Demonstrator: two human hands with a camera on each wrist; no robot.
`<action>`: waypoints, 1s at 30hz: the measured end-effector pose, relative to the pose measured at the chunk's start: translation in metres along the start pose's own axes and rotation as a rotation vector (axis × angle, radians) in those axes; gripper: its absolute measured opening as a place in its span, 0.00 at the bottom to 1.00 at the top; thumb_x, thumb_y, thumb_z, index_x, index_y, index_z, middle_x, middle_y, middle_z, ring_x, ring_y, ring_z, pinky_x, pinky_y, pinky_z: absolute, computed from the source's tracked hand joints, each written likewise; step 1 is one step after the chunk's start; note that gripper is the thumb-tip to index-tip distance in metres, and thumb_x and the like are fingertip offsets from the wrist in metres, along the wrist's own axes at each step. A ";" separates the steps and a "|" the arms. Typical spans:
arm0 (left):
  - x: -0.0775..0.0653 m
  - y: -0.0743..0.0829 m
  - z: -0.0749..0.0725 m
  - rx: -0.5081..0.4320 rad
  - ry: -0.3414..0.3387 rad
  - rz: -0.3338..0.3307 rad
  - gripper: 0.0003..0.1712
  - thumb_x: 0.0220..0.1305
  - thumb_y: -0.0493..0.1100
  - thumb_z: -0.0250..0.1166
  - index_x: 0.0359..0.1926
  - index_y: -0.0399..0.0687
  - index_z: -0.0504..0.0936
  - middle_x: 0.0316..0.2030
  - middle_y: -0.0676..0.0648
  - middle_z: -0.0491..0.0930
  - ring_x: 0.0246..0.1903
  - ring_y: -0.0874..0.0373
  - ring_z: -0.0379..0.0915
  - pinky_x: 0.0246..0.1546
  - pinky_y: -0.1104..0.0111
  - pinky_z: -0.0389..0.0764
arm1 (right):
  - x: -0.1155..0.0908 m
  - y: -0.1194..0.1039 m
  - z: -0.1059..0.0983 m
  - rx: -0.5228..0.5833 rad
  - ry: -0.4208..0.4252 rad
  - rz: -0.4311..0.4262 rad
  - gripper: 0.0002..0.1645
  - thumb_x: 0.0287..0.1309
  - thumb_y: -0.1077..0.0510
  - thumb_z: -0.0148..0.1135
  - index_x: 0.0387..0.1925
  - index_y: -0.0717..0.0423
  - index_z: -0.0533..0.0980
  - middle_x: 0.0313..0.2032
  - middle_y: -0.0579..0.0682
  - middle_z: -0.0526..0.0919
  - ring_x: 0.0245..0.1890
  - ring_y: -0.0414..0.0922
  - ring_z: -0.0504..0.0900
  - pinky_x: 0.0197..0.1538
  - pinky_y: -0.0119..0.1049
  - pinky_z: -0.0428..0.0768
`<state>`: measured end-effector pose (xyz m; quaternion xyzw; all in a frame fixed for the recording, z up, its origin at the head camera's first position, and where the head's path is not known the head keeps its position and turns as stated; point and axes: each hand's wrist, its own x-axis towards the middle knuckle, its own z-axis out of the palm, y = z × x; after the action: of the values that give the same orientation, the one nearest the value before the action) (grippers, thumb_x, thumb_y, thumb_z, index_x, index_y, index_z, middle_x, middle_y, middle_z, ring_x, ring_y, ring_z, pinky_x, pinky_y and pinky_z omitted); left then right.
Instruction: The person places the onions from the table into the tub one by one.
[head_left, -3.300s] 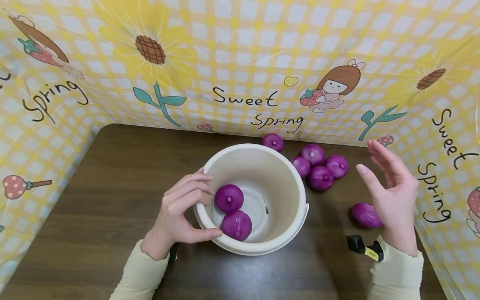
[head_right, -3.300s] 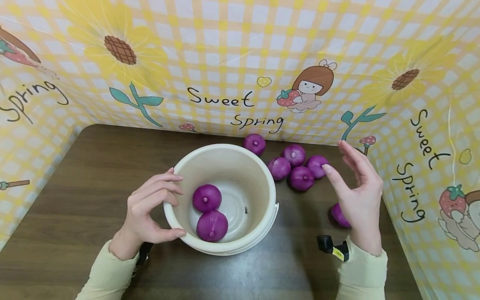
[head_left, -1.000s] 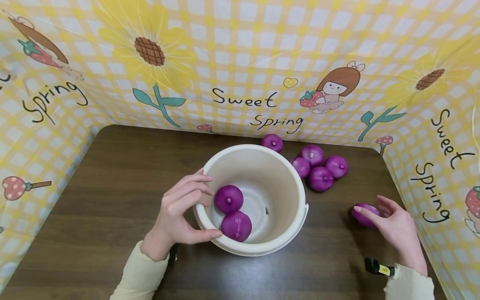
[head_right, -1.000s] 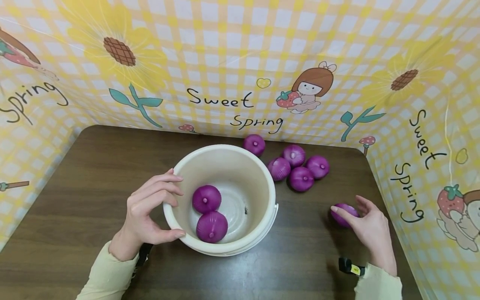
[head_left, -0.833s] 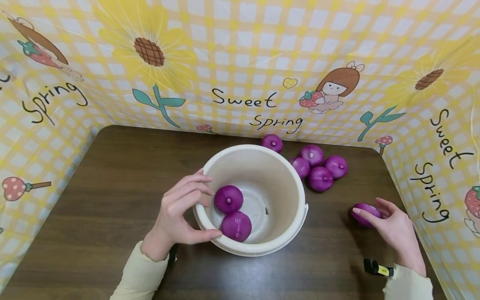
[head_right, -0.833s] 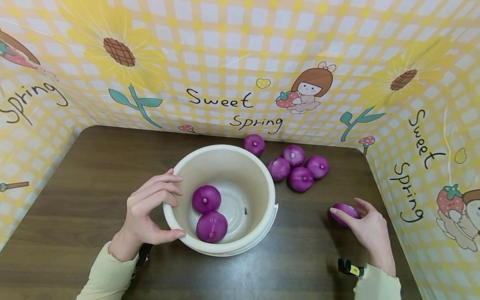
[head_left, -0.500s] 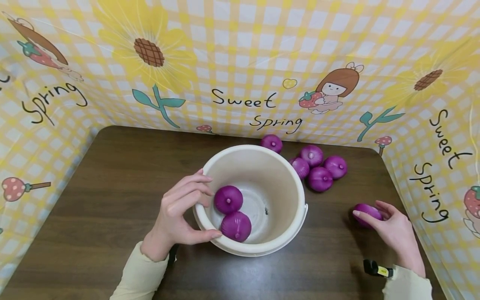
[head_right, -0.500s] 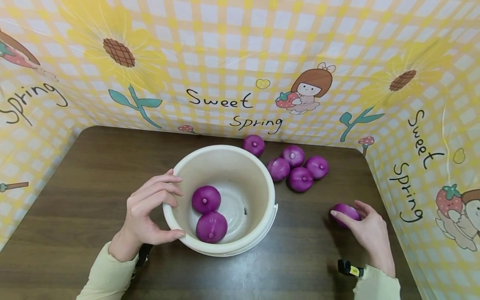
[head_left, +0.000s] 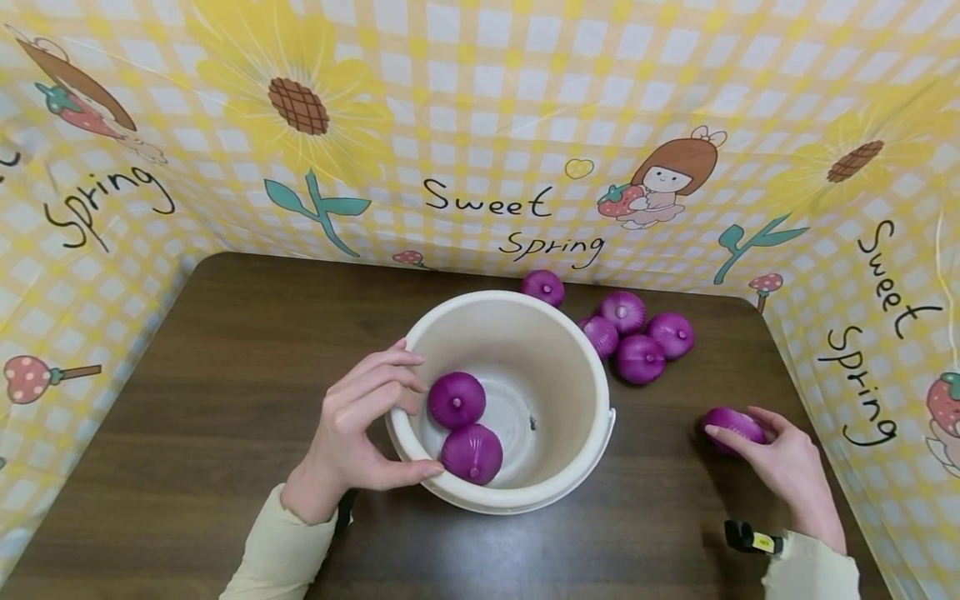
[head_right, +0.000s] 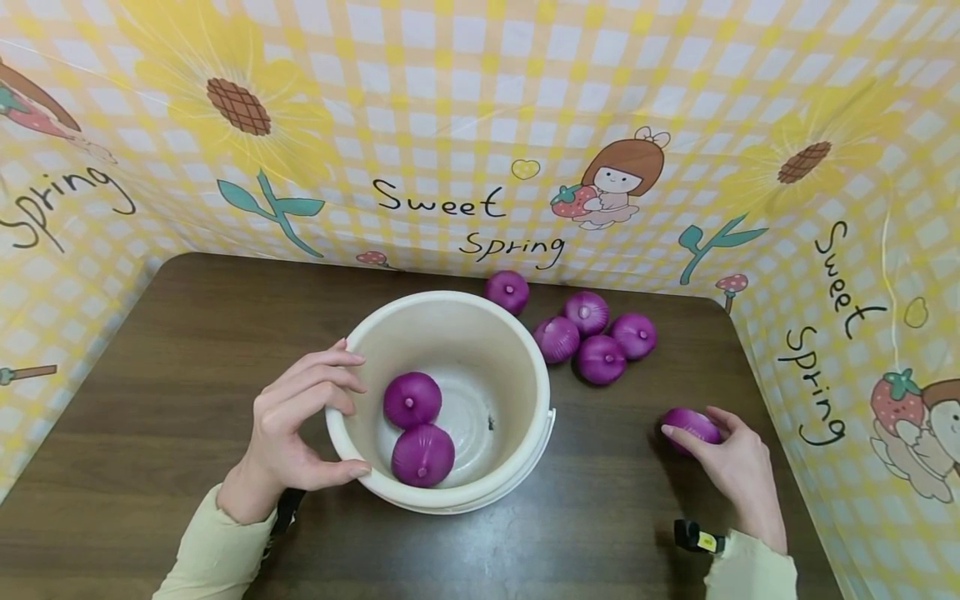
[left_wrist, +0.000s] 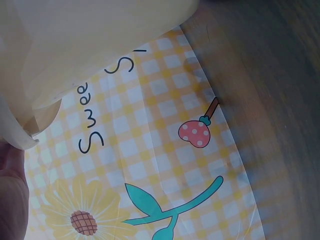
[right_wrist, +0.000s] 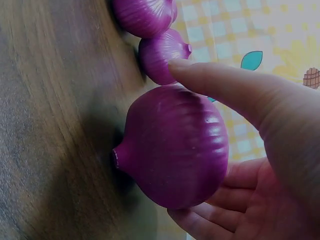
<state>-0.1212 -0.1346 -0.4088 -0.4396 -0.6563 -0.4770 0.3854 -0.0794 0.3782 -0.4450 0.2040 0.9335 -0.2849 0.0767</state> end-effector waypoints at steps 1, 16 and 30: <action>0.000 0.000 0.000 0.001 0.001 0.001 0.30 0.53 0.62 0.76 0.23 0.40 0.76 0.29 0.40 0.81 0.39 0.38 0.79 0.60 0.46 0.77 | 0.000 0.000 0.000 -0.005 0.003 -0.001 0.61 0.56 0.27 0.67 0.70 0.70 0.63 0.64 0.76 0.68 0.58 0.68 0.72 0.52 0.59 0.75; 0.001 0.000 0.000 0.002 0.003 0.002 0.30 0.53 0.61 0.76 0.23 0.40 0.76 0.29 0.40 0.81 0.39 0.38 0.79 0.59 0.46 0.77 | 0.003 0.003 0.002 -0.012 -0.022 0.025 0.60 0.57 0.27 0.67 0.70 0.70 0.63 0.63 0.76 0.68 0.57 0.67 0.72 0.53 0.59 0.76; 0.001 0.000 0.000 0.001 0.003 0.005 0.30 0.53 0.61 0.76 0.23 0.40 0.76 0.29 0.40 0.81 0.38 0.37 0.79 0.59 0.46 0.77 | 0.004 0.003 0.000 -0.017 -0.011 0.020 0.59 0.56 0.27 0.66 0.69 0.71 0.64 0.62 0.76 0.69 0.56 0.66 0.72 0.53 0.59 0.76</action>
<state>-0.1216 -0.1342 -0.4074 -0.4404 -0.6548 -0.4763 0.3879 -0.0815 0.3821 -0.4475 0.2112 0.9334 -0.2770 0.0862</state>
